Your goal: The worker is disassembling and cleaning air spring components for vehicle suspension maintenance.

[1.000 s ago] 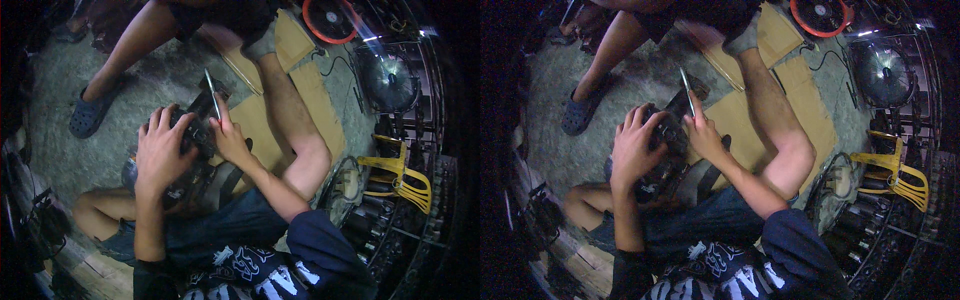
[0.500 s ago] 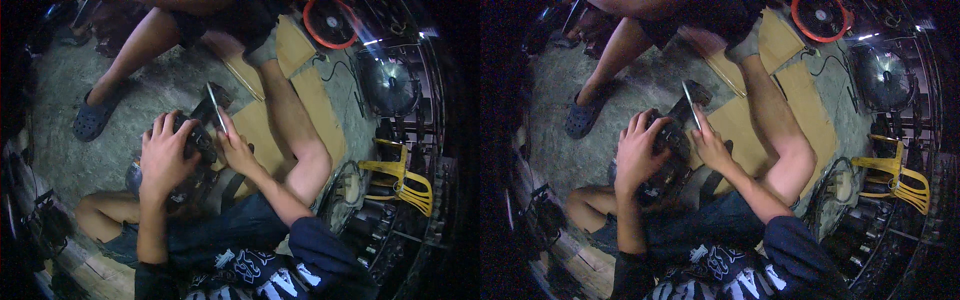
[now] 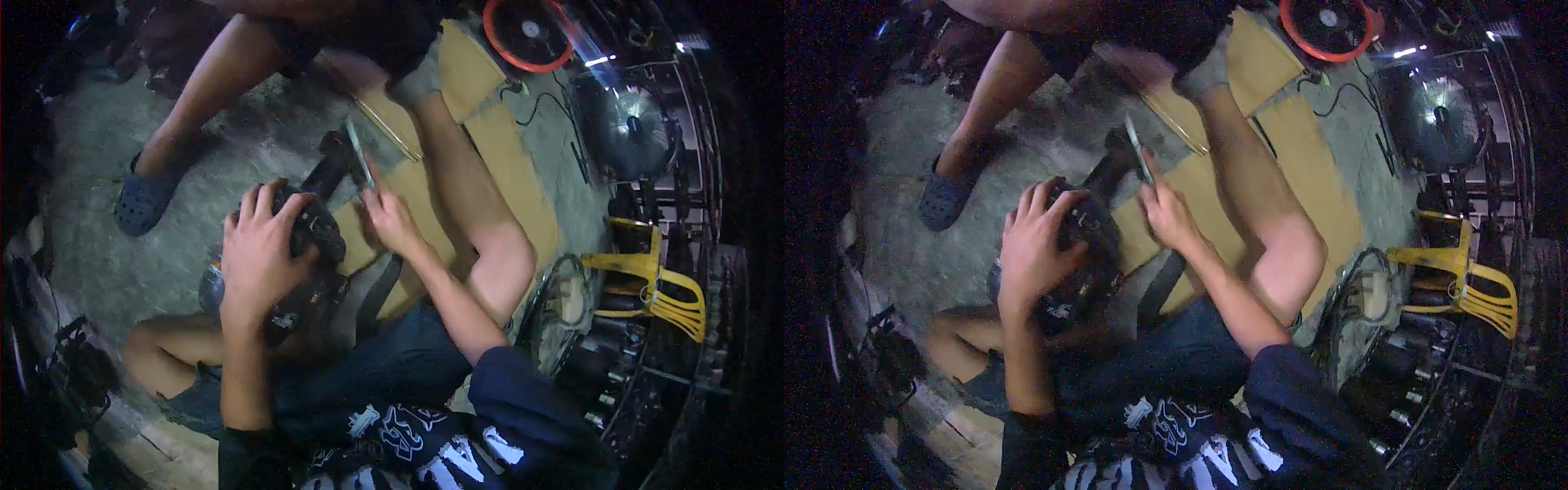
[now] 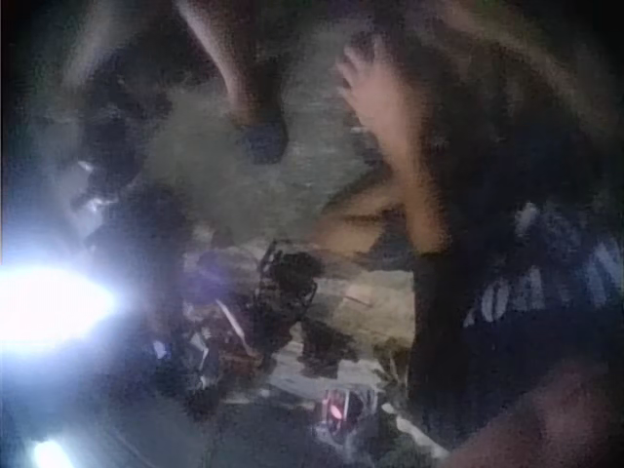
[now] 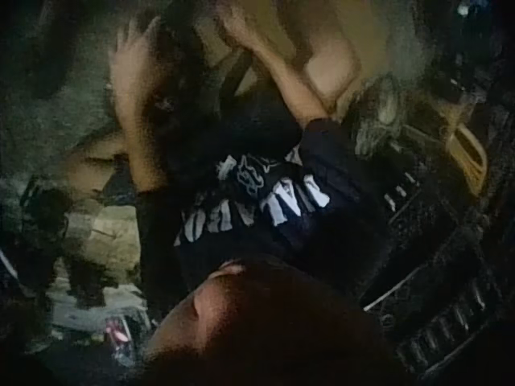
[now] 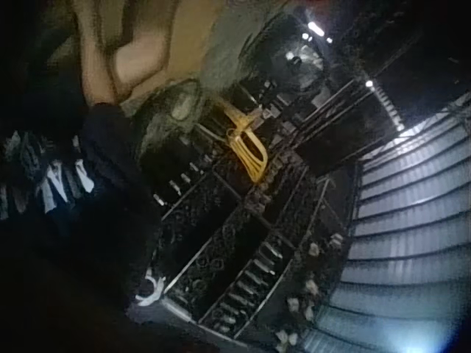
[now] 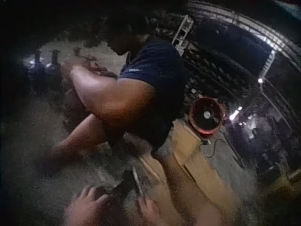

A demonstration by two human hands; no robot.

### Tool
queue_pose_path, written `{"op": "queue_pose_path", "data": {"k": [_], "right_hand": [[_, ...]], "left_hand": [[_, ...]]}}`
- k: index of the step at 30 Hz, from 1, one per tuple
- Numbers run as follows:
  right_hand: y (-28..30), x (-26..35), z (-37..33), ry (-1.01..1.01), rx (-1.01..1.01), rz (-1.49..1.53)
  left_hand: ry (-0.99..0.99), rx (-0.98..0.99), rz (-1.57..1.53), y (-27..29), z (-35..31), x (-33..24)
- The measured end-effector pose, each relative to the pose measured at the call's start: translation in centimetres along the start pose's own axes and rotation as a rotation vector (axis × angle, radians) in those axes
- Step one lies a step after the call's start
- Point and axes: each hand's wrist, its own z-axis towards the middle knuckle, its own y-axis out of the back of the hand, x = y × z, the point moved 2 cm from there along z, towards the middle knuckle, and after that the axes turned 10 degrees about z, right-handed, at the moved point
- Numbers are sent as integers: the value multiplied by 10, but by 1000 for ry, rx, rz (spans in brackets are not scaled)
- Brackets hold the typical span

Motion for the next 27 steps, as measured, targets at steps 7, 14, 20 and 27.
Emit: {"op": "queue_pose_path", "data": {"k": [7, 14, 20, 27], "right_hand": [[-13, -18, -16, 150, -14, 66], [-15, -16, 19, -9, -152, 103], [-23, -20, -10, -201, -131, 166], [-18, -24, 15, -74, -193, 109]], "left_hand": [[11, -36, -5, 4, 5, 0], [0, -44, -4, 3, 3, -1], [15, -11, 4, 3, 5, -2], [9, -5, 5, 0, 3, -1]]}}
